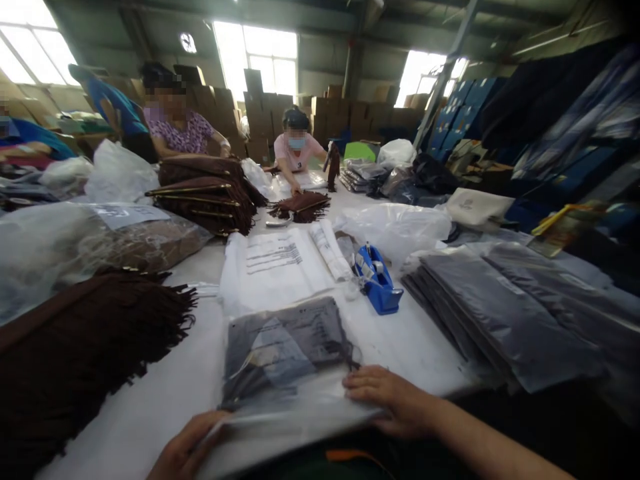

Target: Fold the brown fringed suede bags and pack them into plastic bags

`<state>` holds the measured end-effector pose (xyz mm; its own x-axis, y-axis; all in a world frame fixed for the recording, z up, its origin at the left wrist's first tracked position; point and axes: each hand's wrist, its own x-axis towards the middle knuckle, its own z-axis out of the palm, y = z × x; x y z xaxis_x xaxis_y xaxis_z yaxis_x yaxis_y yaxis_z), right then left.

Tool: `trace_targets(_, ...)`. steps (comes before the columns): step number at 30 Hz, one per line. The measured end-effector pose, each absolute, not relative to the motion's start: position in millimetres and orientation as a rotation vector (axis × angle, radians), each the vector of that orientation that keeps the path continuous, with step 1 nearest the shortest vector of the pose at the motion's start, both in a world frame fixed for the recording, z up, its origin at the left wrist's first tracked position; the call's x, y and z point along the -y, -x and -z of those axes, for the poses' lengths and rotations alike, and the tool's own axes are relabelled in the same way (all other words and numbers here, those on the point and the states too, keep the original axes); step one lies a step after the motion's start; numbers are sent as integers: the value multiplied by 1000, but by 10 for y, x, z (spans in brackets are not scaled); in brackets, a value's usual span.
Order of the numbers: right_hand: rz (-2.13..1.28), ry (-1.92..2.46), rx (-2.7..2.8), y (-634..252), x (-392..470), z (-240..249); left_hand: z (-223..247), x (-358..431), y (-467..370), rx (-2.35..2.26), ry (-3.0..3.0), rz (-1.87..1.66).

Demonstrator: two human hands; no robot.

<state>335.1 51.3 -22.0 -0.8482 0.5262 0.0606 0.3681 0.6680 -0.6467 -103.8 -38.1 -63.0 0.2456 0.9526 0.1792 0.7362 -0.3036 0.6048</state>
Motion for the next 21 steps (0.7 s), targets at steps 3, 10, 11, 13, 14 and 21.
trace_targets(3,-796,756,2487,-3297,-509,516,685,359,906,-1818,-2048,-864)
trace_targets(10,-607,1414,2093,-2860,-275,676,598,349,819,-2394,-2056,-705)
trace_targets(11,-639,1549,2080,-2795,-267,627,529,319,827,-2431,-2056,-629)
trace_targets(13,-669,1766,2080,-2700,-290,527,364,215,794,-2422,-2162,-572)
trace_targets(14,-664,1816,2100,-2673,-316,487,281,144,738,-2365,-2258,-577)
trace_targets(21,-796,1820,2002,-2671,-426,475,123,-339,-70,-1670,-2459,-461)
